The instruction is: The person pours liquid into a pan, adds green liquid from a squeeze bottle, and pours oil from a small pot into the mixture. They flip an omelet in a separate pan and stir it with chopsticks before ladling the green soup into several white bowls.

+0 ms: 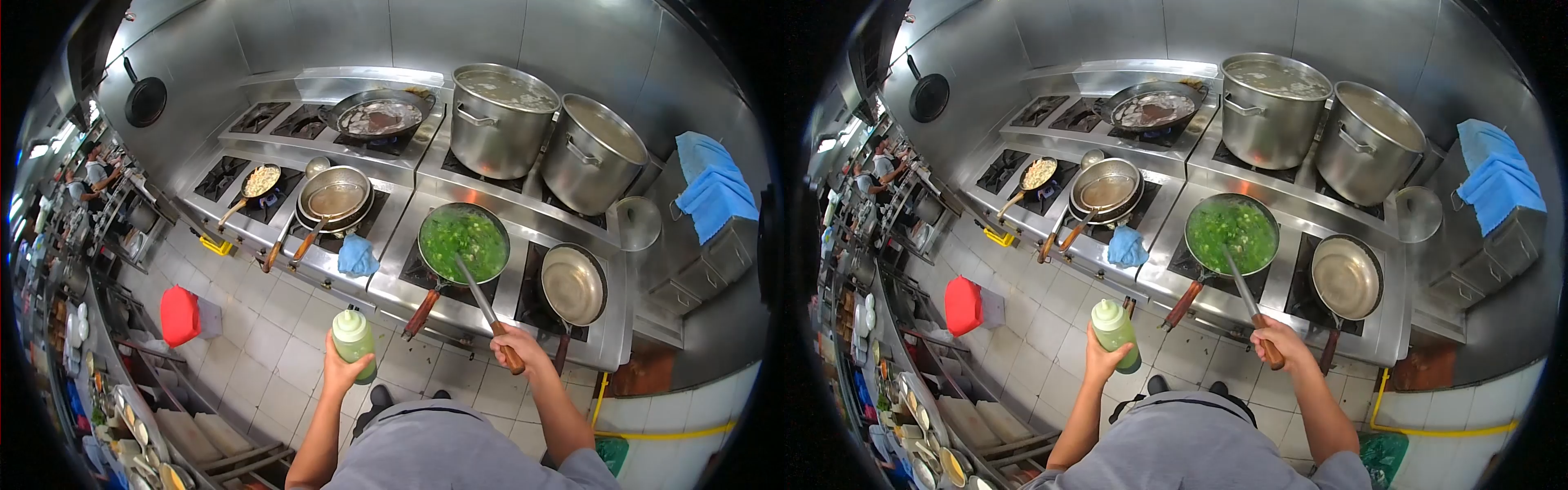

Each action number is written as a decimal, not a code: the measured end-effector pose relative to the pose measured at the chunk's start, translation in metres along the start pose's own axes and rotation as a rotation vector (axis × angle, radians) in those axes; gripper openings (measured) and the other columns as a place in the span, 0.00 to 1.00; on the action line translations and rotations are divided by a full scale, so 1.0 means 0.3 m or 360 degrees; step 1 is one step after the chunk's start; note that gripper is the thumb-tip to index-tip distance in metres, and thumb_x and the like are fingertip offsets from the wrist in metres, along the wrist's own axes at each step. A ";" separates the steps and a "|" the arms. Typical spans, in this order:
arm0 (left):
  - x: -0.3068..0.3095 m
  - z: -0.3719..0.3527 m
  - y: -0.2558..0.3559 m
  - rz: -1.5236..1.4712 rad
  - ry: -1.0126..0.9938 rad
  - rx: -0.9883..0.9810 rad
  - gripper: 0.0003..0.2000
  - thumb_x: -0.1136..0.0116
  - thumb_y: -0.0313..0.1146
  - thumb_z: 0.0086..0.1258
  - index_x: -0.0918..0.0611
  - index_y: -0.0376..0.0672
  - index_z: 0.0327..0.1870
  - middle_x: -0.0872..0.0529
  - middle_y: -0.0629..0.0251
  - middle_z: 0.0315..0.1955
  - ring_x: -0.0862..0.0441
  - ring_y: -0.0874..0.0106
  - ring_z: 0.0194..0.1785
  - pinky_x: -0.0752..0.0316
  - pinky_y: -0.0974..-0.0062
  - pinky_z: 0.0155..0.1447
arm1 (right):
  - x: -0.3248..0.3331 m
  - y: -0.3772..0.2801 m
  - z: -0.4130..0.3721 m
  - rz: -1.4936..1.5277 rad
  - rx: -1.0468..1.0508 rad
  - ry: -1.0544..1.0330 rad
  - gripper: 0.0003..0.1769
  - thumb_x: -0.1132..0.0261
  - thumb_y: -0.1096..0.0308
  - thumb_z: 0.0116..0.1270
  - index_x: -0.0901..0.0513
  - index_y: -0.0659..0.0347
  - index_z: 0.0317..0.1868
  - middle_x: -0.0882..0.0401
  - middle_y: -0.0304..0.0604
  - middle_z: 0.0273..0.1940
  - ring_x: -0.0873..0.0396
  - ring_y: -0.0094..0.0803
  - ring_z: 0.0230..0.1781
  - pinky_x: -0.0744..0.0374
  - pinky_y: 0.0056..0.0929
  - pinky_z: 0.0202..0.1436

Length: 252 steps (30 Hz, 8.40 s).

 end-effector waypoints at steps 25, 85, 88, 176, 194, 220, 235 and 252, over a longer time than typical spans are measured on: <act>-0.063 0.307 0.088 0.0121 -0.0294 -0.0242 0.49 0.21 0.36 0.44 0.38 0.36 0.69 0.24 0.47 0.59 0.25 0.56 0.63 0.30 0.62 0.65 | -0.035 -0.121 -0.348 -0.0203 0.0480 0.0447 0.42 0.39 0.80 0.61 0.44 0.61 0.76 0.26 0.37 0.30 0.25 0.24 0.20 0.24 0.23 0.23; -0.161 0.717 0.352 -0.0079 -0.0416 -0.0355 0.42 0.22 0.34 0.48 0.33 0.38 0.66 0.20 0.54 0.54 0.21 0.65 0.56 0.26 0.66 0.61 | -0.009 0.050 0.015 0.1098 0.0238 -0.0407 0.28 0.39 0.70 0.64 0.36 0.57 0.65 0.25 0.41 0.33 0.27 0.25 0.19 0.30 0.22 0.16; -0.142 0.749 0.481 -0.0493 -0.0413 -0.0446 0.40 0.24 0.31 0.51 0.34 0.39 0.65 0.21 0.57 0.54 0.22 0.65 0.57 0.26 0.66 0.60 | -0.036 0.100 0.080 -0.0164 0.0350 0.0185 0.44 0.40 0.72 0.61 0.50 0.61 0.76 0.25 0.44 0.33 0.26 0.29 0.17 0.27 0.27 0.18; -0.445 0.821 0.440 0.2201 -0.1407 -0.0297 0.31 0.20 0.48 0.37 0.12 0.43 0.46 0.12 0.59 0.46 0.13 0.60 0.48 0.19 0.63 0.52 | -0.206 0.109 -0.041 -0.0193 0.0160 0.0141 0.32 0.40 0.71 0.63 0.39 0.61 0.68 0.25 0.42 0.31 0.24 0.30 0.19 0.23 0.32 0.21; -0.409 0.784 0.438 0.2070 -0.1309 -0.0302 0.35 0.20 0.48 0.39 0.16 0.39 0.52 0.14 0.53 0.49 0.15 0.56 0.52 0.21 0.62 0.56 | 0.010 0.099 0.015 0.1108 0.0103 -0.0383 0.22 0.42 0.69 0.67 0.35 0.54 0.60 0.26 0.40 0.30 0.27 0.27 0.19 0.26 0.27 0.18; 0.136 0.633 0.704 -0.0590 -0.0085 -0.0588 0.35 0.24 0.32 0.54 0.32 0.37 0.62 0.21 0.58 0.52 0.21 0.66 0.55 0.25 0.67 0.59 | 0.122 0.010 0.016 0.1218 0.0084 -0.0690 0.16 0.40 0.68 0.66 0.30 0.55 0.53 0.27 0.37 0.28 0.27 0.25 0.16 0.28 0.23 0.14; 0.805 0.431 0.623 -0.0133 0.0686 -0.0515 0.38 0.22 0.36 0.52 0.33 0.33 0.61 0.20 0.54 0.50 0.19 0.65 0.52 0.21 0.67 0.55 | 0.002 0.018 0.101 0.0357 0.0331 -0.0053 0.19 0.44 0.71 0.66 0.30 0.58 0.57 0.27 0.36 0.26 0.29 0.23 0.15 0.26 0.25 0.16; 0.955 -0.121 0.090 -0.0142 0.0714 -0.0278 0.36 0.29 0.28 0.56 0.35 0.39 0.66 0.23 0.59 0.54 0.24 0.67 0.56 0.28 0.68 0.60 | -0.316 0.075 0.050 0.0139 0.0280 0.0175 0.11 0.38 0.67 0.65 0.30 0.57 0.44 0.25 0.39 0.28 0.25 0.30 0.21 0.23 0.29 0.21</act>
Point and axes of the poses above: each hand's wrist, its own z-axis towards the middle knuckle, its own x-axis out of the back of the hand, y = z × x, the point moved 1 cm from there along z, towards the middle knuckle
